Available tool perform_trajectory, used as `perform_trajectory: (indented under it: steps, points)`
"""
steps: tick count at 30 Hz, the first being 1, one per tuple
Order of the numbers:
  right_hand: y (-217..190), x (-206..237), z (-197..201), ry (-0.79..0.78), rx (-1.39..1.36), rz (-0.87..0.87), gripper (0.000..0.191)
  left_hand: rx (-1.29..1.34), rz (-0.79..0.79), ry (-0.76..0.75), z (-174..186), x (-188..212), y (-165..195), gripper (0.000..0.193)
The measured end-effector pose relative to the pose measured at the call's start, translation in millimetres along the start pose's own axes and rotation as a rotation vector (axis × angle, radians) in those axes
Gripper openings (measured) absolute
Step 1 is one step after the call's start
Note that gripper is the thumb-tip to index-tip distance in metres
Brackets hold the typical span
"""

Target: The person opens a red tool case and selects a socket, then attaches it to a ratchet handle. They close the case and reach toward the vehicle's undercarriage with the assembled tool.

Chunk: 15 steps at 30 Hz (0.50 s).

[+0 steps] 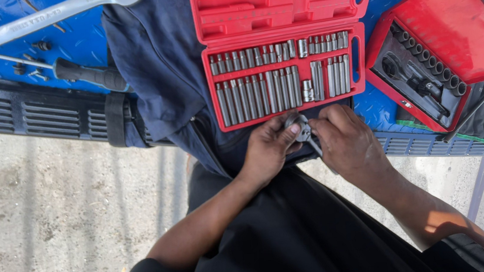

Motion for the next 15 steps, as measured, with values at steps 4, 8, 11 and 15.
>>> perform_trajectory:
  steps: [4, 8, 11, 15]
  points:
    - [-0.6, -0.9, -3.1, -0.032, -0.02, -0.069, 0.021, -0.038, -0.032, -0.01, 2.1, -0.7, -1.1, 0.039]
    - [-0.2, 0.0, -6.9, -0.098, 0.024, -0.14, 0.022, -0.057, -0.013, -0.01, 3.4, -0.6, -2.7, 0.039]
    - [0.3, 2.0, -6.5, -0.121, -0.008, -0.156, 0.02, -0.046, -0.021, -0.007, 2.4, -0.7, -3.2, 0.039]
    - [1.3, 5.4, -5.3, -0.063, -0.007, -0.149, 0.019, -0.061, -0.043, -0.004, -0.1, -1.1, -3.1, 0.039]
Point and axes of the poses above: each hand's wrist, its own x-axis away from the middle knuckle, its own z-axis out of the back of the hand, y = z × x, the point moved 2 cm from there along -x, towards the middle knuckle, and after that the axes turned 5 degrees about -y, right-handed, at the moved point
